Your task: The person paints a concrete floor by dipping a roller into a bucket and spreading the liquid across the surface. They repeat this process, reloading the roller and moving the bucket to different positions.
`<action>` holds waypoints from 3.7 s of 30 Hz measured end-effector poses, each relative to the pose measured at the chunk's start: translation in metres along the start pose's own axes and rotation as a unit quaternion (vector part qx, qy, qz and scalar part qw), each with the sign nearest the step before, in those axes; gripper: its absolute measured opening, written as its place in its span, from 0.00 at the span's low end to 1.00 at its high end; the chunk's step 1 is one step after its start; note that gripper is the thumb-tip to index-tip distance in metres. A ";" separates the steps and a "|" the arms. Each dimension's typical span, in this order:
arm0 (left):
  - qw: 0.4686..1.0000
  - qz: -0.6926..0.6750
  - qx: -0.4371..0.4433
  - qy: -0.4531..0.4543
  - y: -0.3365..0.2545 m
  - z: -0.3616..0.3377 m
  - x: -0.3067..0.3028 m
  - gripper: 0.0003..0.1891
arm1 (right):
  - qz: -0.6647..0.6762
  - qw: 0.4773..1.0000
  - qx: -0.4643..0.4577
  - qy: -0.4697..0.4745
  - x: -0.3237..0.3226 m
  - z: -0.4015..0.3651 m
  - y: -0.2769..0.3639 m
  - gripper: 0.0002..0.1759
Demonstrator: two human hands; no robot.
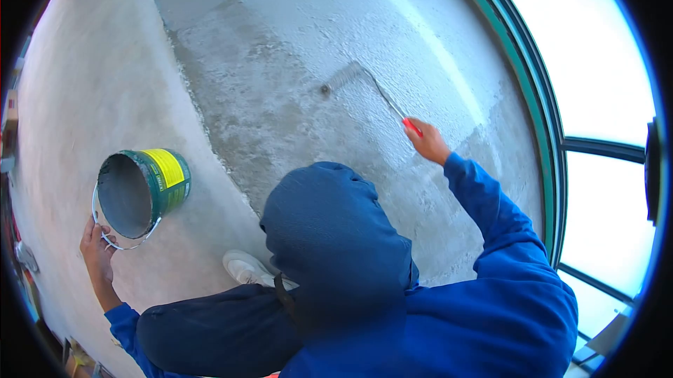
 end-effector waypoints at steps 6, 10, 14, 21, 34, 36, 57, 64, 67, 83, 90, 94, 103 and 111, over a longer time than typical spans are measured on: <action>1.000 0.011 0.003 -0.002 0.001 0.001 -0.004 0.22 | -0.002 0.997 0.078 -0.014 -0.013 -0.141 -0.061 0.20; 1.000 -0.006 0.001 0.006 0.005 0.005 -0.008 0.23 | -0.020 0.988 0.155 -0.009 -0.028 -0.222 -0.091 0.20; 1.000 -0.008 0.002 0.003 0.004 0.006 -0.008 0.23 | -0.028 0.977 0.211 0.005 -0.060 -0.277 -0.110 0.19; 1.000 -0.007 0.000 0.000 0.004 0.006 -0.008 0.23 | -0.022 0.970 0.241 -0.034 -0.089 -0.291 -0.147 0.20; 1.000 -0.012 0.016 0.020 0.003 0.003 -0.009 0.22 | -0.034 0.998 0.010 -0.056 -0.041 -0.028 -0.060 0.19; 0.999 -0.012 0.021 0.021 0.004 0.004 -0.009 0.23 | -0.046 0.997 -0.010 -0.060 -0.034 0.013 -0.035 0.19; 1.000 -0.006 -0.004 -0.015 0.000 0.006 -0.008 0.21 | -0.086 0.974 0.207 -0.032 -0.083 -0.253 -0.146 0.20; 1.000 -0.008 0.011 0.005 0.008 0.015 -0.015 0.21 | -0.059 0.970 0.235 -0.030 -0.100 -0.293 -0.172 0.21; 1.000 -0.005 0.011 0.001 -0.002 0.001 -0.005 0.22 | -0.076 0.974 0.211 -0.027 -0.098 -0.254 -0.174 0.21; 1.000 -0.005 0.017 0.002 0.003 0.005 -0.008 0.22 | -0.099 0.994 0.029 -0.039 -0.048 0.003 -0.053 0.20; 1.000 -0.010 0.013 0.005 0.007 0.007 -0.010 0.22 | -0.097 0.988 0.114 -0.043 -0.070 -0.135 -0.109 0.20; 1.000 -0.009 0.009 0.001 0.004 0.007 -0.009 0.22 | -0.114 0.972 0.203 -0.042 -0.075 -0.235 -0.145 0.19; 1.000 -0.015 0.011 0.014 0.005 0.008 -0.011 0.22 | -0.056 0.967 0.248 0.016 -0.062 -0.301 -0.112 0.18; 0.999 -0.026 0.024 0.002 0.003 0.002 -0.003 0.22 | -0.059 0.988 0.132 -0.050 0.002 -0.152 -0.045 0.19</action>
Point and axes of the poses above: each hand's wrist, its own z-axis towards the middle knuckle, its own x-axis out of the palm, y = z × x, the point moved 2 cm from there along z, towards the middle knuckle, and after that the axes turned 2 degrees about z, right-handed, at the moved point
